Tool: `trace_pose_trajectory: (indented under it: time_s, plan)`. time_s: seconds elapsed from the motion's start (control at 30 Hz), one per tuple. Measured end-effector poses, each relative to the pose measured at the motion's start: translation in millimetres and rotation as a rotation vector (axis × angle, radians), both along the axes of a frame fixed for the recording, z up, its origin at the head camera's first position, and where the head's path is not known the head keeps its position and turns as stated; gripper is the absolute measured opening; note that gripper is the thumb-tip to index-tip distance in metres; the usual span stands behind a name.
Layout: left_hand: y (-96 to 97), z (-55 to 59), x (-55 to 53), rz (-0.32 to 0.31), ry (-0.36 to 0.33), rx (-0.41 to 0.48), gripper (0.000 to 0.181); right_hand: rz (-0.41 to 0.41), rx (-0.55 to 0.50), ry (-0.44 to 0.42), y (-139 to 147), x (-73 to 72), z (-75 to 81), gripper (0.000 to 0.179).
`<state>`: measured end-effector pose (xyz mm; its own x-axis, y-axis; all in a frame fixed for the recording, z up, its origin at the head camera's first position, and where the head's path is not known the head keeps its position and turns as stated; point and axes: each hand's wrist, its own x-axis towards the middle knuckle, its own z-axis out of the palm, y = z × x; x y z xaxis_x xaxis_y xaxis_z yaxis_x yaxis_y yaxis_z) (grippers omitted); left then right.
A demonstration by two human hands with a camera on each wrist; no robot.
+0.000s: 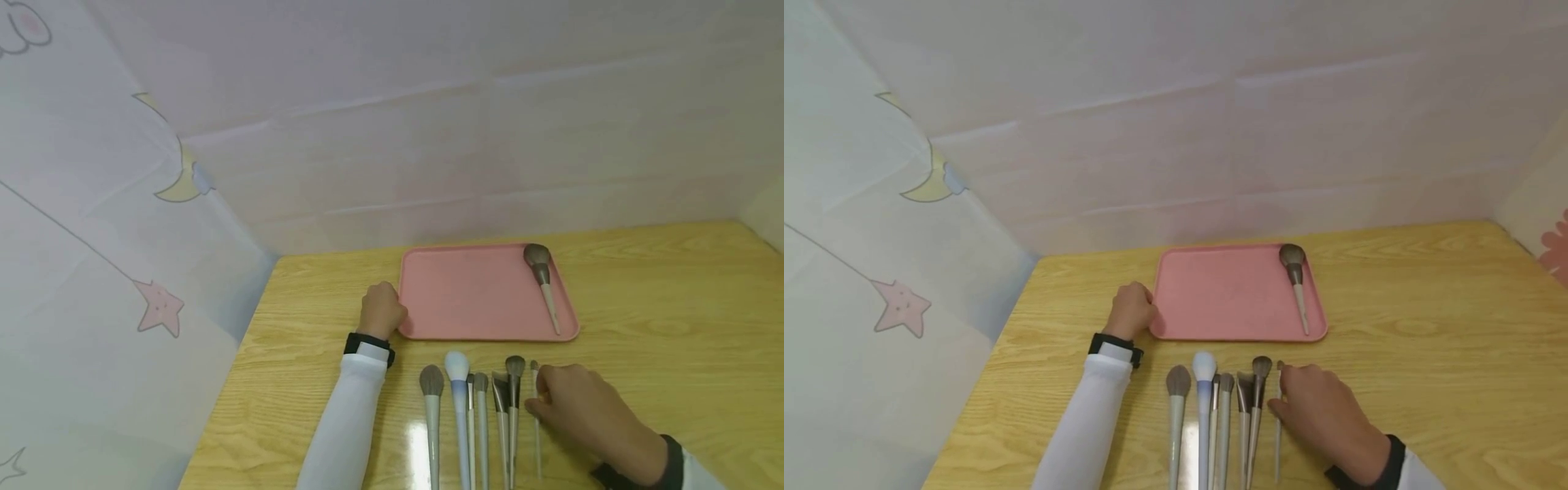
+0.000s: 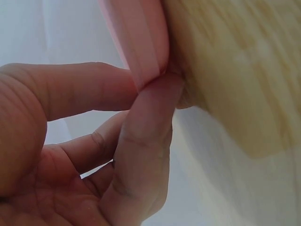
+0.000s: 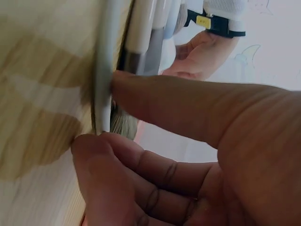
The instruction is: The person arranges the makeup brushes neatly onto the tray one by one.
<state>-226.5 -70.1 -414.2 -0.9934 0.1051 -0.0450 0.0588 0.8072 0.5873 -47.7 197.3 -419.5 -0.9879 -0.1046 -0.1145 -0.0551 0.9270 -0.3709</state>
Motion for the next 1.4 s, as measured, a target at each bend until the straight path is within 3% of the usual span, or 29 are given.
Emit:
trace_pose_trajectory:
  time_s: [0.57, 1.07, 1.4]
  plan:
    - [-1.6, -1.6, 1.9, 0.017, -0.031, 0.003, 0.050, -0.012, 0.000, 0.017, 13.4, -9.1, -2.4, 0.008]
    - [-0.1, -4.3, -1.9, 0.016, -0.023, 0.005, 0.050, -0.010, -0.028, -0.005, 13.9, -12.8, -5.2, 0.013]
    - [1.2, -3.7, -2.9, 0.009, -0.022, 0.021, 0.051, -0.036, -0.090, -0.012, 24.2, -13.0, 1.9, 0.012]
